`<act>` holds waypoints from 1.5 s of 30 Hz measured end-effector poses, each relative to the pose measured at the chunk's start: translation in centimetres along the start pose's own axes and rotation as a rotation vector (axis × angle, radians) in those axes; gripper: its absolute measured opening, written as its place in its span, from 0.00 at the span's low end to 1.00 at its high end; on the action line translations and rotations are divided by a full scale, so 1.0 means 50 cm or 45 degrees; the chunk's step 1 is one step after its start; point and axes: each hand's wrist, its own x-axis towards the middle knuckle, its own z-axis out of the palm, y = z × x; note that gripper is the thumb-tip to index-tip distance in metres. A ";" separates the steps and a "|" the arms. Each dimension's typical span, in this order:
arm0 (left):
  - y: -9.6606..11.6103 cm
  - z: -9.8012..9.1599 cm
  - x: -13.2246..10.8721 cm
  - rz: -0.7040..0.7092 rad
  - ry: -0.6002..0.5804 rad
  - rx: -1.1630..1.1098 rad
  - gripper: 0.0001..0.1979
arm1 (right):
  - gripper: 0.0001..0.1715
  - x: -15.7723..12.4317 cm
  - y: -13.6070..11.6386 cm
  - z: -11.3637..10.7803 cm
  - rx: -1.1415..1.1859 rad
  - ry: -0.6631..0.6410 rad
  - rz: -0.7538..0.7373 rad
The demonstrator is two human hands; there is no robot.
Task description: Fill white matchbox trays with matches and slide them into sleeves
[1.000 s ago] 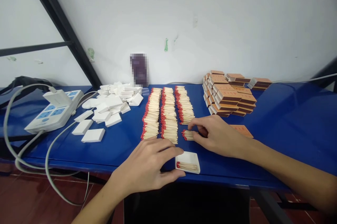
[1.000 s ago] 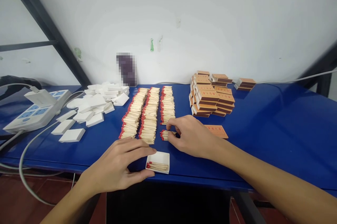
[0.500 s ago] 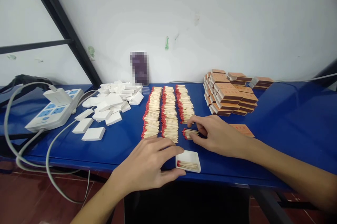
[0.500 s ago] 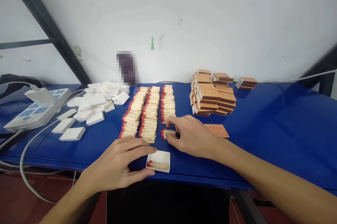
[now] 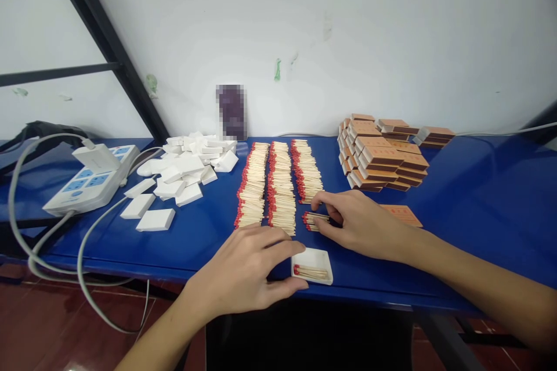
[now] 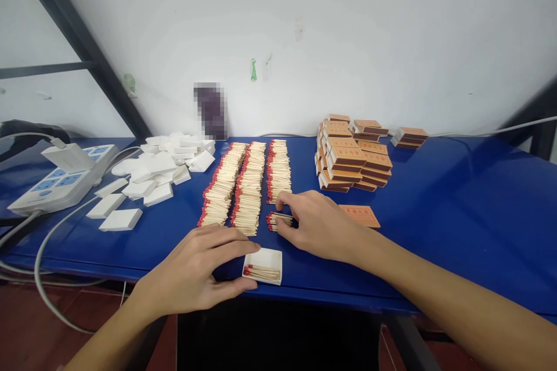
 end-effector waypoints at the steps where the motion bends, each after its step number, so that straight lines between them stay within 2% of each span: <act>1: 0.000 0.000 0.000 -0.001 0.001 0.001 0.15 | 0.09 0.000 0.000 0.000 0.000 0.001 -0.001; 45: 0.000 0.000 0.003 -0.010 -0.018 -0.018 0.15 | 0.09 0.004 0.009 -0.003 0.047 -0.037 0.005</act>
